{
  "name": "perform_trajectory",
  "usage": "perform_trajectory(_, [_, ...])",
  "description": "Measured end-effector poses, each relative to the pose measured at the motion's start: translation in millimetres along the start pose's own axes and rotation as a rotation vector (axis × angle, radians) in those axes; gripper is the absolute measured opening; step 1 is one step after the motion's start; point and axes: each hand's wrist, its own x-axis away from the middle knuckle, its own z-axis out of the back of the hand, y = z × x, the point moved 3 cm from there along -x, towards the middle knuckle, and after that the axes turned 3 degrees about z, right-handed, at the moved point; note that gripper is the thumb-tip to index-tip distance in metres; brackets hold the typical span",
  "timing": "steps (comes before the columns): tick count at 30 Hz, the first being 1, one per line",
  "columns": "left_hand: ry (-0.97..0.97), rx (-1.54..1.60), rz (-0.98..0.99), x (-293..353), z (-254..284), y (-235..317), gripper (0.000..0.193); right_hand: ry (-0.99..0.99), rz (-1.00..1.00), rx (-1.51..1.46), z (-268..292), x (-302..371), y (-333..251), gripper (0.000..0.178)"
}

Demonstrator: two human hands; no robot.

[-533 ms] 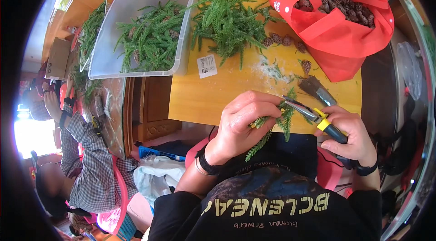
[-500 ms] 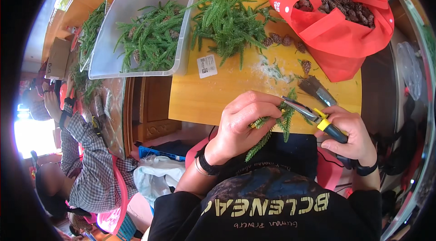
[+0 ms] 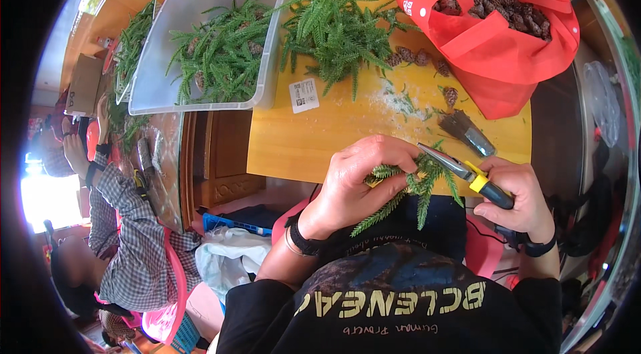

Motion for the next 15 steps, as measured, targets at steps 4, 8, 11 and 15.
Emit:
perform_trajectory(4, [-0.006,-0.018,0.01,-0.5,0.7,-0.3,0.021,0.029,-0.044,0.138,3.6,-3.1,-15.4,0.031])
perform_trajectory(8, [-0.013,0.039,0.05,0.3,1.6,-2.1,0.018,-0.036,-0.182,-0.038,3.1,-2.3,-12.5,0.026])
perform_trajectory(11, [-0.042,0.138,0.088,2.4,1.4,-4.9,0.019,0.011,-0.109,-0.131,1.0,-0.7,-5.5,0.024])
perform_trajectory(15, [-0.043,0.275,0.171,6.7,1.0,-9.7,0.018,-0.043,-0.016,-0.015,5.4,-0.6,-1.6,0.034])
